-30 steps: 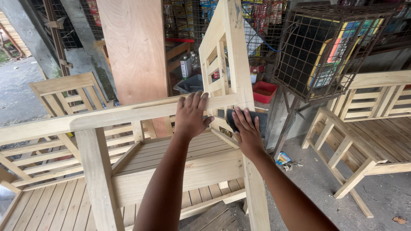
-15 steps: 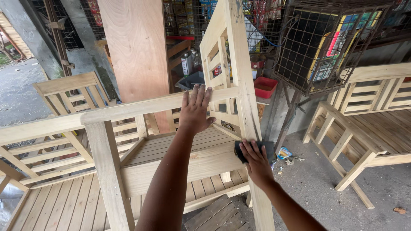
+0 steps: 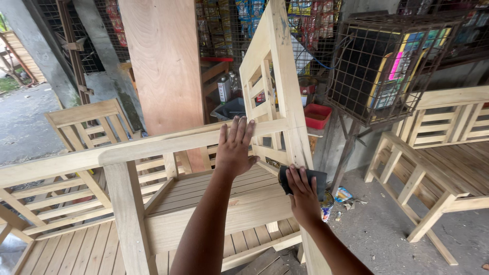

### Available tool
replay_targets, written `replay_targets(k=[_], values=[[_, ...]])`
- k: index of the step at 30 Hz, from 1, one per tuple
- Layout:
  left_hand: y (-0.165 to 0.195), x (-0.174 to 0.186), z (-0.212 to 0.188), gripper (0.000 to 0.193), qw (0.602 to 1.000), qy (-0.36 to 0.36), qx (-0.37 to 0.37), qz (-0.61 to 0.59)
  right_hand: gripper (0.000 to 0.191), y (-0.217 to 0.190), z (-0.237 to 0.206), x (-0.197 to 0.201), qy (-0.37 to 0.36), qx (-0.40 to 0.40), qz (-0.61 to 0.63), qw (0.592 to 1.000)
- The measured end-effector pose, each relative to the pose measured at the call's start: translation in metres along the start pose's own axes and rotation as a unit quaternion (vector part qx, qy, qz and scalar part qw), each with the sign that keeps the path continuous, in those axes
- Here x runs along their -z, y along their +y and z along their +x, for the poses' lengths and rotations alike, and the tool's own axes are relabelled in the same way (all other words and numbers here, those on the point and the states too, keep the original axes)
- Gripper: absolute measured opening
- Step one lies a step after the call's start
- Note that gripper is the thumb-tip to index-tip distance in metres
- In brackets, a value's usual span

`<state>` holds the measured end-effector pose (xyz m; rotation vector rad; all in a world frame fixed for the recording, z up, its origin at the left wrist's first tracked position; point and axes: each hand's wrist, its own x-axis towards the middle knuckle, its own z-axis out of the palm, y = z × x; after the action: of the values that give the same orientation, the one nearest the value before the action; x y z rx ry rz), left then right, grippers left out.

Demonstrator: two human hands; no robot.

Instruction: The person sands a wooden chair frame with a sanding block, rubbing the armrests, backrest and edges of the chair. They rotate and reposition the chair between sections to reach different surfaces, working over the armrests, side rails and top rails.

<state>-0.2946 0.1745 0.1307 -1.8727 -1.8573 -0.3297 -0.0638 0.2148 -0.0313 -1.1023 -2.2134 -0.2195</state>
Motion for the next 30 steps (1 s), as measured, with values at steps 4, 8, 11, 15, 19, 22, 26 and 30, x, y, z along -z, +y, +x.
replay_targets(k=[4, 8, 11, 15, 19, 22, 26, 30], values=[[0.001, -0.001, -0.003, 0.116, 1.000, 0.019, -0.005, -0.007, 0.076, 0.012, 0.018, 0.007, -0.009, 0.031, -0.002, 0.999], [0.001, -0.006, -0.003, 0.114, 0.999, 0.034, -0.003, -0.003, 0.074, 0.026, 0.078, 0.019, 0.016, 0.066, 0.016, 0.998], [0.001, -0.009, -0.002, 0.115, 0.999, 0.041, -0.002, -0.010, 0.075, 0.023, 0.080, 0.018, 0.027, 0.038, 0.042, 0.998], [-0.001, -0.010, -0.003, 0.115, 0.998, 0.062, -0.004, -0.026, 0.074, 0.002, 0.022, 0.007, 0.064, -0.014, 0.041, 0.997], [0.000, -0.010, -0.005, 0.116, 0.998, 0.066, -0.011, -0.017, 0.075, 0.003, 0.025, 0.009, 0.034, -0.009, 0.023, 0.999], [0.001, -0.010, -0.005, 0.116, 0.999, 0.043, -0.003, -0.014, 0.073, 0.019, 0.078, 0.017, 0.059, 0.015, 0.037, 0.997], [0.001, -0.011, -0.004, 0.115, 0.998, 0.055, -0.004, -0.016, 0.076, 0.018, 0.076, 0.012, 0.061, 0.013, 0.032, 0.998], [0.001, -0.013, -0.004, 0.115, 0.998, 0.060, -0.001, -0.016, 0.077, 0.009, 0.014, 0.007, 0.033, 0.006, 0.011, 0.999]])
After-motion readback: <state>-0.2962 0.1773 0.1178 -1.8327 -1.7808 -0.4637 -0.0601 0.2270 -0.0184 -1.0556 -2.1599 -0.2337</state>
